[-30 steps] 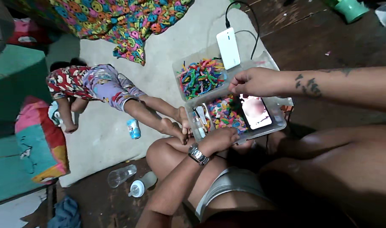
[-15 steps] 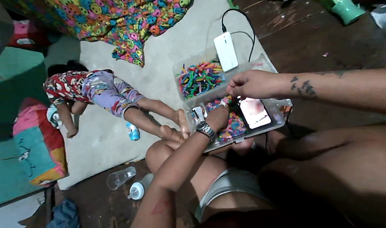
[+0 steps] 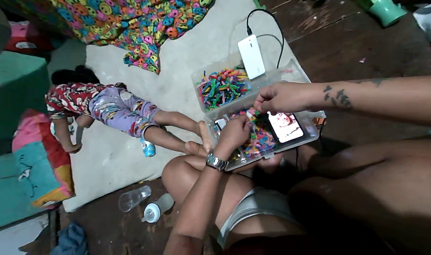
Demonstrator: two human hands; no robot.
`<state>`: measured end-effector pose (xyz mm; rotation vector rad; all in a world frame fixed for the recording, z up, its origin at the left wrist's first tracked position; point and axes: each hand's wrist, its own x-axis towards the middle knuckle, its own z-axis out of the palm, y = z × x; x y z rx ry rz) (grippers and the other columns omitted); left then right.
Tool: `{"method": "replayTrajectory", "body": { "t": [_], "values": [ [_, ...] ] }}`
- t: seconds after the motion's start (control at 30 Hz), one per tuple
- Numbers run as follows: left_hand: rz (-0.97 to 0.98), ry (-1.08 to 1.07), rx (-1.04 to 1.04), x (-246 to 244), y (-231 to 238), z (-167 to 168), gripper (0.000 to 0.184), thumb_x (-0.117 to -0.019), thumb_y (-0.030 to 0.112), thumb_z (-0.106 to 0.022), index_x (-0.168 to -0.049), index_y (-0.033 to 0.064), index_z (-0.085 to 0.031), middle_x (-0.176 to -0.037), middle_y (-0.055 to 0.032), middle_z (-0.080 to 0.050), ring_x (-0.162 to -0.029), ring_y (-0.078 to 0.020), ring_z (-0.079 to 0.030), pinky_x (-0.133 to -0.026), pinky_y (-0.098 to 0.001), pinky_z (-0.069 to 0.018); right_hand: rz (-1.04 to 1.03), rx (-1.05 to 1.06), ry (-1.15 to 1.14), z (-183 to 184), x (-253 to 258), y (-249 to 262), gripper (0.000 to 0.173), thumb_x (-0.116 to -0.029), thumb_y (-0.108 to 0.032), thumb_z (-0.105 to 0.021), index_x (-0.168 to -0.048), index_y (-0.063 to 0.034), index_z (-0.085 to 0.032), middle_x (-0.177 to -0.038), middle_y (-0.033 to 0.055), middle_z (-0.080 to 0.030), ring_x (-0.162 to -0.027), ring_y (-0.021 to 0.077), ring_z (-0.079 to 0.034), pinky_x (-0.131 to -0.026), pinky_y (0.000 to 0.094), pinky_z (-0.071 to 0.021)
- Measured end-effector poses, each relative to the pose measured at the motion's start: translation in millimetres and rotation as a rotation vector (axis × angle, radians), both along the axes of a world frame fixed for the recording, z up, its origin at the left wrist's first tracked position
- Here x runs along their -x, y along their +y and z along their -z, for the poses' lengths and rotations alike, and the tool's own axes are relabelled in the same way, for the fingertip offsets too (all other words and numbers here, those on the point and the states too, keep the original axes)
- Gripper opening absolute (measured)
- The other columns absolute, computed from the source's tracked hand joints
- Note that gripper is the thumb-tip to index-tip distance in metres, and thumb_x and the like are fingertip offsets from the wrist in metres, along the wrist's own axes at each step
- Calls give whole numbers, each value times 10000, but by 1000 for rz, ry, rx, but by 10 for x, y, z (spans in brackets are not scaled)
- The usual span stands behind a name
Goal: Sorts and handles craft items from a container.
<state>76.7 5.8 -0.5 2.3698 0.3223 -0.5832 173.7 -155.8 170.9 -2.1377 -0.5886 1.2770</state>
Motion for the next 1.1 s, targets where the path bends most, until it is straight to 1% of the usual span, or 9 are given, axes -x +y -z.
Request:
{"method": "replayTrajectory", "body": {
  "t": [0.1,0.23,0.3,0.43,0.57,0.73,0.87,1.0,1.1],
  "values": [
    [-127,-68,124,130,44,-111,182,-1048,160,-560,-1045,6,-656,-985,-141,-654,-875,-238,-638,-812,-449,-531,-26,6,12,-1,21,11,252,-1069,2,-443,-1248,122,-573,-1189,276,-612,-1080,329,-609,-971,462,-464],
    [-267,-139,347,242,50,-172,137,-1039,158,-579,-1059,34,-635,-911,-60,-628,-768,-119,-593,-724,-322,-513,-212,-41,26,854,-269,85,222,-1073,-187,-546,-1106,-12,-677,-943,108,-651,-808,170,-597,-757,371,-498],
    [-321,-190,450,268,26,-205,108,-1036,137,-578,-1070,47,-626,-914,-31,-655,-778,-86,-616,-738,-288,-533,-244,-33,56,968,-288,124,221,-1067,-215,-563,-1099,-31,-681,-908,80,-635,-767,146,-571,-725,353,-485],
    [-376,-295,522,281,-26,-268,100,-1036,113,-547,-1071,57,-621,-914,-29,-624,-773,-88,-598,-717,-277,-524,-268,-87,11,885,-215,136,228,-1066,-228,-563,-1039,-24,-659,-877,88,-614,-778,163,-574,-727,365,-480],
    [-368,-395,487,276,-73,-267,110,-1031,108,-547,-1070,60,-638,-918,-8,-626,-763,-58,-587,-692,-238,-506,-163,-50,10,273,-27,72,259,-1089,-100,-472,-1209,98,-589,-1088,244,-627,-968,298,-612,-895,450,-486],
    [-333,-466,411,242,-167,-158,140,-1034,113,-540,-1081,34,-646,-983,-46,-629,-832,-90,-607,-755,-281,-529,-138,-59,22,370,-59,53,231,-1082,-90,-483,-1153,91,-608,-1038,228,-627,-912,287,-605,-852,450,-488],
    [-321,-615,397,233,-226,-76,140,-1012,85,-566,-1123,17,-619,-969,-54,-615,-780,-70,-593,-705,-231,-523,-16,-16,62,46,26,59,182,-1060,-6,-467,-1138,105,-589,-1033,210,-612,-921,244,-598,-872,395,-479],
    [-337,-696,347,228,-240,-80,124,-1014,76,-580,-1096,1,-634,-997,-71,-633,-799,-73,-616,-727,-229,-544,-19,-142,138,504,-85,38,230,-1090,-107,-464,-1113,74,-605,-1011,183,-620,-838,217,-584,-774,390,-500],
    [-359,-693,327,233,-249,-83,127,-1021,97,-574,-1094,13,-636,-978,-57,-629,-791,-63,-604,-721,-224,-534,-14,-124,153,463,-68,48,240,-1097,-116,-452,-1159,71,-589,-1068,190,-616,-894,228,-600,-824,396,-508]
  ]
}}
